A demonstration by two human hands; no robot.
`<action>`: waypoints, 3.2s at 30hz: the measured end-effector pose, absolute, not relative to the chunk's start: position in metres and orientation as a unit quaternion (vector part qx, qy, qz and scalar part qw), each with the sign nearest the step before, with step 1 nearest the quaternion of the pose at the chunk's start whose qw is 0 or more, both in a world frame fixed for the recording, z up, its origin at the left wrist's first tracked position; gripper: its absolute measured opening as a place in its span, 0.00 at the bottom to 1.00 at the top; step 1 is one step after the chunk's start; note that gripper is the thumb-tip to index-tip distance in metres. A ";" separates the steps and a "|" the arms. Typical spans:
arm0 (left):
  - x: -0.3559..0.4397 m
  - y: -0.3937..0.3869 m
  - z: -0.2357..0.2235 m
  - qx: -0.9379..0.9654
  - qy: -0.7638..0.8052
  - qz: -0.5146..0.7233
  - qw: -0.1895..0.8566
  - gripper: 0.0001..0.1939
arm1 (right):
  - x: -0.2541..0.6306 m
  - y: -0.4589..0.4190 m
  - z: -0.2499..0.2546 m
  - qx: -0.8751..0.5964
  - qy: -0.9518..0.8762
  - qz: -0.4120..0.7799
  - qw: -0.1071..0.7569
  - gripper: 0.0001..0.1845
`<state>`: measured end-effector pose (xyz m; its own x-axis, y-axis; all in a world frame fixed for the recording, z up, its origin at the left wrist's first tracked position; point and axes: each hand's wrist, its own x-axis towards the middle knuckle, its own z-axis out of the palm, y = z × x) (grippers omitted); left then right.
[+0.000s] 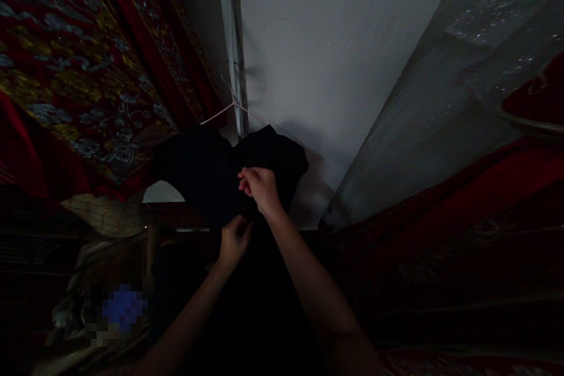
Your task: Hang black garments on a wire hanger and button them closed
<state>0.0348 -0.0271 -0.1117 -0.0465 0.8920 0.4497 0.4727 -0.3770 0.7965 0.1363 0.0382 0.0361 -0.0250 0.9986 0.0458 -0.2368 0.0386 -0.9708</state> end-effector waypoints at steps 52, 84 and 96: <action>0.033 0.026 0.057 0.743 0.459 0.481 0.080 0.07 | 0.152 0.050 0.116 -0.384 -0.483 0.499 0.609 0.12; -0.099 0.051 0.026 0.384 0.479 0.773 0.157 0.16 | 0.165 -0.009 -0.005 -0.504 -0.569 0.400 0.512 0.15; -0.116 0.104 0.092 0.628 0.554 0.541 -0.074 0.12 | 0.145 -0.017 0.009 -0.421 -0.631 0.441 0.480 0.13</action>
